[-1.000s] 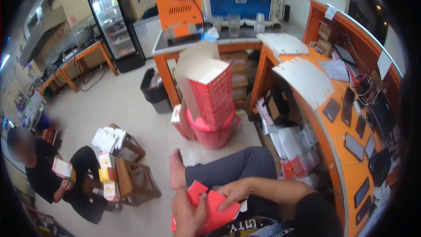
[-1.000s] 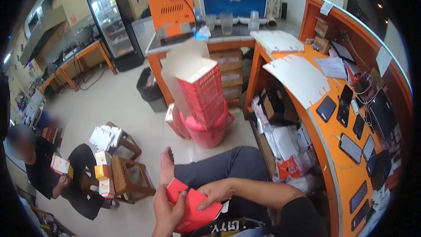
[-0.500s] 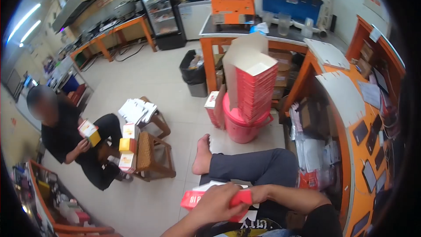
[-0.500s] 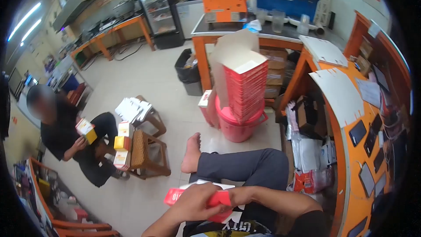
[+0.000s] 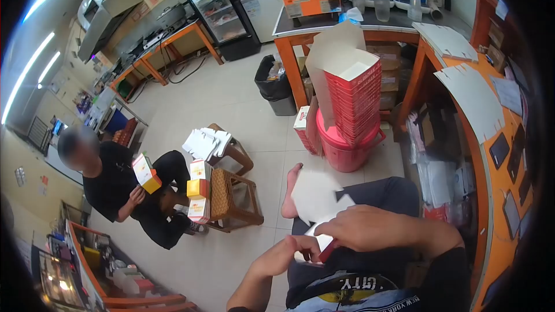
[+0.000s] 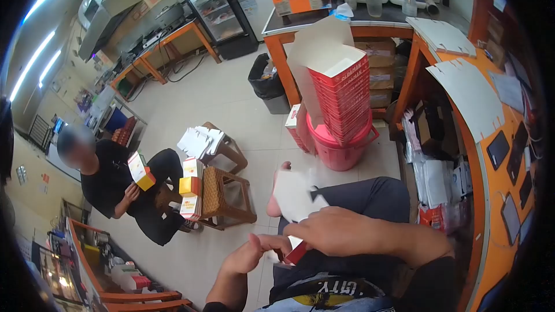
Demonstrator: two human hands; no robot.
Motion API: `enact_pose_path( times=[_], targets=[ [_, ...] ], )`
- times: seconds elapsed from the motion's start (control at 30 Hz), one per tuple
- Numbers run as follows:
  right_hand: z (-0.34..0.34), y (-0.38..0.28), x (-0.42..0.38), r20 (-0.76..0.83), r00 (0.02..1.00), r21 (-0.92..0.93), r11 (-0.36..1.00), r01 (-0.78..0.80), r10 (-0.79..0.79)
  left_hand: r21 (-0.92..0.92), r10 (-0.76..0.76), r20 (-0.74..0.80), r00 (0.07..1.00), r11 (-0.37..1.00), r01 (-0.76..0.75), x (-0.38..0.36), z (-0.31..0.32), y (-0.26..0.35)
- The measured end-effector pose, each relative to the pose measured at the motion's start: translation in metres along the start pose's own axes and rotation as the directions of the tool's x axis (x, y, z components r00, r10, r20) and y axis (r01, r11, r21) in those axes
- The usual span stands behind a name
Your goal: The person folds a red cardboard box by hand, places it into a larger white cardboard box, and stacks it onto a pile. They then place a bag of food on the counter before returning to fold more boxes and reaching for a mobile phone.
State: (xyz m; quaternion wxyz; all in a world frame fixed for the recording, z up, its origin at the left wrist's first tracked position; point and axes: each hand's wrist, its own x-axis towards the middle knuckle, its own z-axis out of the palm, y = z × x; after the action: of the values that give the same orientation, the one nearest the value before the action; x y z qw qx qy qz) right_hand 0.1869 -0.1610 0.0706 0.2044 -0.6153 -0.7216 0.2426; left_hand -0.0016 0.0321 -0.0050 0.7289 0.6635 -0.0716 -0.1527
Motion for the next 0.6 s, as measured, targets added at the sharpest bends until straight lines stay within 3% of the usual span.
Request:
enact_pose_path(
  times=[0.1,0.13,0.23,0.27,0.37,0.47,0.57,0.6],
  targets=[
    [0.010,-0.010,0.006,-0.015,0.987,-0.256,0.955,0.151,-0.160,-0.374,-0.191,0.003,0.982,0.910,0.178,0.000,0.005,-0.009],
    [0.016,-0.017,0.008,-0.057,0.974,-0.331,0.924,0.189,-0.220,-0.432,-0.249,-0.059,0.967,0.879,0.200,-0.002,0.006,-0.023],
    [0.038,-0.022,0.016,-0.063,0.938,-0.321,0.897,0.304,-0.340,-0.538,-0.323,0.033,0.946,0.792,0.289,-0.013,0.008,-0.059],
    [0.042,-0.024,0.017,0.000,0.960,-0.296,0.917,0.268,-0.281,-0.561,-0.242,0.124,0.962,0.783,0.269,-0.016,0.003,-0.068],
    [0.059,0.000,0.017,-0.175,0.910,-0.364,0.884,0.294,-0.375,-0.532,0.050,0.319,0.946,0.835,0.136,-0.014,-0.005,-0.076],
    [0.061,0.009,0.006,-0.414,0.863,-0.250,0.948,0.198,-0.290,-0.272,0.013,0.155,0.988,0.962,0.030,-0.009,0.019,-0.049],
    [0.071,0.033,0.005,-0.552,0.817,-0.137,0.984,0.110,-0.168,-0.149,-0.408,0.078,0.909,0.897,0.416,0.000,0.022,-0.024],
    [0.075,0.035,0.004,-0.584,0.810,0.098,0.995,0.002,0.056,-0.221,-0.322,-0.027,0.946,0.925,0.309,0.000,0.031,-0.019]
  ],
)
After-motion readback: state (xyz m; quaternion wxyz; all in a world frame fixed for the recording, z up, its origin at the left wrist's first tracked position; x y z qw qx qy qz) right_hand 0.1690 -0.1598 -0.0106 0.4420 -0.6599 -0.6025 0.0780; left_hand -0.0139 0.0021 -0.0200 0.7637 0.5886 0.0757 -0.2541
